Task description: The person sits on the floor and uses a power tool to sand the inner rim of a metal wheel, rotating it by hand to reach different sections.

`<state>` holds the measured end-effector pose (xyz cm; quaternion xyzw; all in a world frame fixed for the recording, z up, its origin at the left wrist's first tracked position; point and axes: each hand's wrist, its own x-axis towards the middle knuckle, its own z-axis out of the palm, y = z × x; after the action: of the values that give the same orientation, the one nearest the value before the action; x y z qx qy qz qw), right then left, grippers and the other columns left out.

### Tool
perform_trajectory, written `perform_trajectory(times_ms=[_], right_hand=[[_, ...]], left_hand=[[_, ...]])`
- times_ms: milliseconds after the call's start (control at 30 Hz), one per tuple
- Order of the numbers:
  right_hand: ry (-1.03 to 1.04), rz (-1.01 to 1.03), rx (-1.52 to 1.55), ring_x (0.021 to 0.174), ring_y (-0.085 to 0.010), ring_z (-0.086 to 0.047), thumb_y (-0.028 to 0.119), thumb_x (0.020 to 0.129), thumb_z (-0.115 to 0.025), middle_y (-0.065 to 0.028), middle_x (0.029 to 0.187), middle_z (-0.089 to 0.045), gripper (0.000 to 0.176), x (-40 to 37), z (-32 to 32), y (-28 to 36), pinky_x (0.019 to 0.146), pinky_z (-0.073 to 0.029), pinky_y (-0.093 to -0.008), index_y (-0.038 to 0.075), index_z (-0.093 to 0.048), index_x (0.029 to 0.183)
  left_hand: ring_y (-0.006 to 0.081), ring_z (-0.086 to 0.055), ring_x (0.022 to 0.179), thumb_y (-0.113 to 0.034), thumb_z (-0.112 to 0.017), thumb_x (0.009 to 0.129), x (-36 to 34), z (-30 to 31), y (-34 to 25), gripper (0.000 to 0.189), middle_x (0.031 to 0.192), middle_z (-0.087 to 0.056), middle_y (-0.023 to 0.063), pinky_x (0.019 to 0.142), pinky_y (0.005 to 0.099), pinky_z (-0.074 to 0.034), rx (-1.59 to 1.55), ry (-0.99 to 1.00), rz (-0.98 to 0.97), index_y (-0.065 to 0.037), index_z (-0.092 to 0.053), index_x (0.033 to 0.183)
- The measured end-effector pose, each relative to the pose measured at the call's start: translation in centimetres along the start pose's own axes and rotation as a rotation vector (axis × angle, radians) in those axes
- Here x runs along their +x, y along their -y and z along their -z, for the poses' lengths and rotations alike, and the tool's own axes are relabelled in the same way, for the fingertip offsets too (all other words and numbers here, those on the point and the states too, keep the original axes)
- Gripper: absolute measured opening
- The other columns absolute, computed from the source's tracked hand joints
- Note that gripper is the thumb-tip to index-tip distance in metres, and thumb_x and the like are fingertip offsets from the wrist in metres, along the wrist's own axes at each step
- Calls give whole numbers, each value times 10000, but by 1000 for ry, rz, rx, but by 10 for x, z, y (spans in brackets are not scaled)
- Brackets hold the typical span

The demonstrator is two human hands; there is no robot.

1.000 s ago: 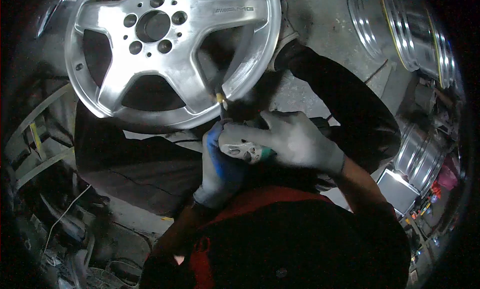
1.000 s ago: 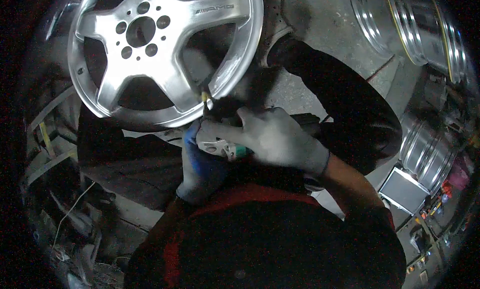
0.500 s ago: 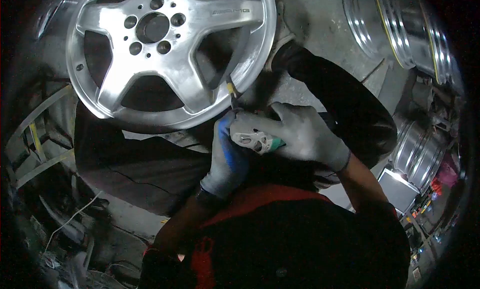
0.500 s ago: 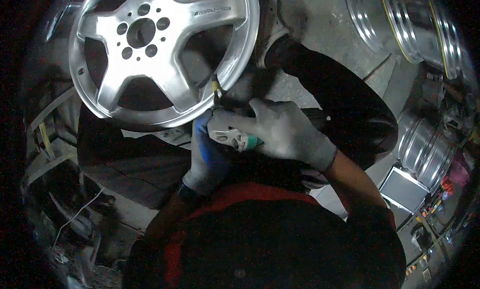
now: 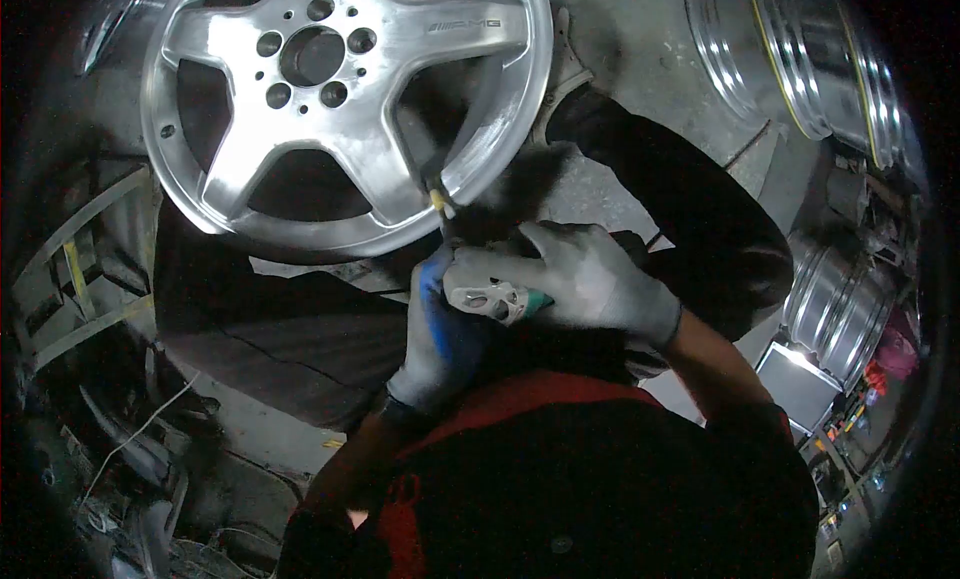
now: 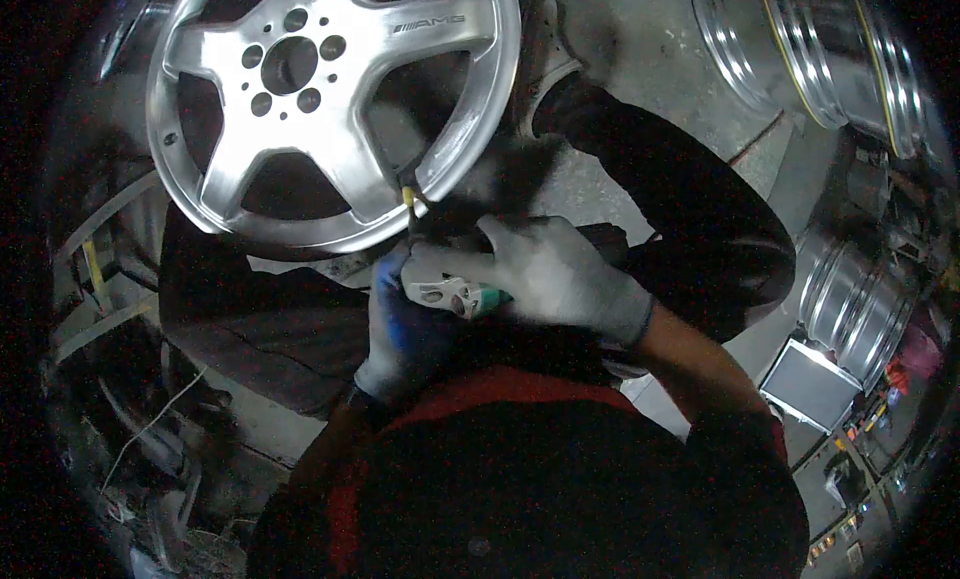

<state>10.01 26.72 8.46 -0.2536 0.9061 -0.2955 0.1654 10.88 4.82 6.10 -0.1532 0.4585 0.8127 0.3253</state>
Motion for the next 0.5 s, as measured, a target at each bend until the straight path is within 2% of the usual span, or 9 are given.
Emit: perform_trajectory(times_ms=[33,67,133,167,233,267,333,500], right_hand=[[10,-10,-20,795,-326,-715,325,851,-754,-191,1098,-614,734,-3,-2,-2,697,-615,-455,342,-532,1550],[20,-19,-40,797,-325,-715,341,856,-757,-187,1090,-614,716,-6,-2,-4,696,-612,-458,337,-545,1540],[15,-34,-47,788,-327,-715,360,861,-759,-187,1090,-615,709,-7,5,-6,685,-609,-456,338,-547,1537],[9,-53,-49,779,-330,-715,379,866,-761,-187,1090,-615,703,-7,8,-7,674,-606,-454,340,-549,1535],[15,-53,-77,762,-333,-715,389,866,-762,-187,1086,-615,694,-7,15,-5,661,-605,-454,336,-557,1526],[21,-56,-97,746,-337,-714,399,865,-764,-187,1083,-614,686,-8,16,-4,647,-604,-454,331,-564,1518],[30,-48,-82,751,-337,-715,395,862,-768,-183,1077,-611,685,-8,14,-2,648,-603,-453,328,-568,1514],[22,-2,-12,760,-335,-716,377,842,-785,-170,1061,-602,709,0,3,1,652,-603,-449,325,-565,1514]], left_hand=[[231,-651,1190,53,-789,872,4,6,5,548,1292,-631,153,1021,385,-545,-157,32,155,-11,-528,1350],[231,-651,1190,53,-789,872,8,15,18,548,1292,-631,153,1021,385,-545,-158,33,150,-11,-528,1350],[228,-651,1165,52,-801,865,15,30,43,614,1291,-607,153,1027,379,-536,536,77,-159,-24,-466,1374],[228,-651,1165,52,-801,865,15,23,41,614,1291,-607,153,1027,379,-536,533,75,-166,-24,-466,1374],[185,-676,1113,43,-672,953,15,0,32,351,1214,-668,101,961,366,-580,506,-14,-422,-39,-586,1283],[185,-676,1113,43,-672,953,17,6,38,351,1214,-668,101,961,366,-580,502,-16,-427,-39,-586,1283],[175,-667,1147,-37,-649,999,20,24,52,258,1205,-677,87,981,373,-577,230,61,-87,-57,-611,1253],[200,-651,1157,-24,-744,934,4,12,19,409,1236,-641,115,1014,376,-551,179,14,-22,-47,-547,1291]])
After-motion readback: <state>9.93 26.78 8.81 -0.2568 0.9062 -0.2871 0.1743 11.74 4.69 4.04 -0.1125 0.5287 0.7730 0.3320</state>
